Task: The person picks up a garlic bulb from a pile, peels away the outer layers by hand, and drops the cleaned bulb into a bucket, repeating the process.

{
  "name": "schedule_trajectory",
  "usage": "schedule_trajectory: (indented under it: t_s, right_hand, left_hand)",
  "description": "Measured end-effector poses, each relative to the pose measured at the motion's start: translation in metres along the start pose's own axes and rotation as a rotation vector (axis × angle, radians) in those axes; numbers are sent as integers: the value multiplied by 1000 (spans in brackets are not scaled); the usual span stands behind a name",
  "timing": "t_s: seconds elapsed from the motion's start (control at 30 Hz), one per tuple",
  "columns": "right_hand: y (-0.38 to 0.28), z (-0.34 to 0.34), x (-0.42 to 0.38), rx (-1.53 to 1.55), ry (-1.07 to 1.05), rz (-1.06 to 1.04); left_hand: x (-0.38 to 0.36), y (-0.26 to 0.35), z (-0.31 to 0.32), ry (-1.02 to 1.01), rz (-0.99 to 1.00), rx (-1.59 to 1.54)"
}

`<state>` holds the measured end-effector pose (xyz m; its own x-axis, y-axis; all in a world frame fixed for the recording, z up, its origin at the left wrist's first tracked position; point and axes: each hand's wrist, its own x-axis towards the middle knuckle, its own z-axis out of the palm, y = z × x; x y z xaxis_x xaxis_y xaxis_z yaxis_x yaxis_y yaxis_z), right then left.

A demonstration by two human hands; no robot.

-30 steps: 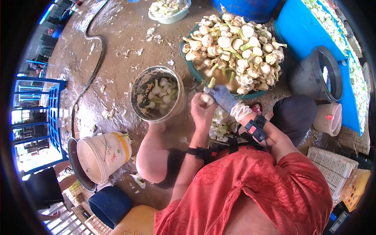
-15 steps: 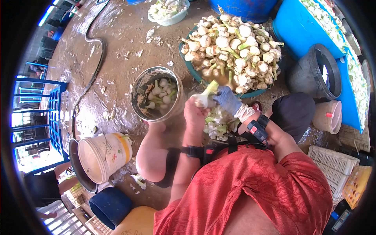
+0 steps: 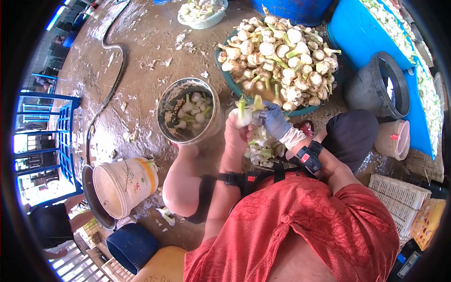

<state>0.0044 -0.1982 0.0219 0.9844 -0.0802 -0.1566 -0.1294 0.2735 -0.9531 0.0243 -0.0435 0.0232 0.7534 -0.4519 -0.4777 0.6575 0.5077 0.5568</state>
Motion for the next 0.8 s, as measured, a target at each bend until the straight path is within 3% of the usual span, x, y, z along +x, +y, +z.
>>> schedule_trajectory:
  t_s: [0.03,0.13,0.2,0.37,0.4,0.43,0.5,0.57,0.67,0.7,0.73,0.77,0.8]
  right_hand:
    - [0,-1,1,113,-17,67]
    - [-6,-3,2,8,22,38]
    - [-12,3,-3,-36,20,41]
    - [-2,-2,-4,-160,-34,-29]
    - [-8,-4,-1,-113,24,100]
    - [-13,-7,2,-65,83,227]
    - [-3,-19,15,-205,123,151]
    - [12,-33,28,-430,231,41]
    - [19,-48,33,-523,362,60]
    - [-6,-48,26,-570,237,236]
    - [-3,-49,22,-569,235,236]
    - [2,-51,16,-599,164,297]
    - [8,-54,10,-628,92,358]
  left_hand:
    - [-2,2,5,19,-7,10]
    - [-6,4,12,85,-63,-8]
    - [-10,0,18,203,294,337]
    - [1,-8,-5,179,303,189]
    - [-1,-6,-4,179,303,189]
    - [-2,-4,-2,63,326,115]
    - [-4,1,-4,-128,308,26]
    - [-2,2,-4,-183,322,17]
    - [-6,15,0,-286,324,3]
    - [-4,19,-2,-243,331,-79]
    - [-2,20,-4,-199,338,-160]
    - [2,17,-5,-1,595,364]
    - [-4,25,1,37,488,187]
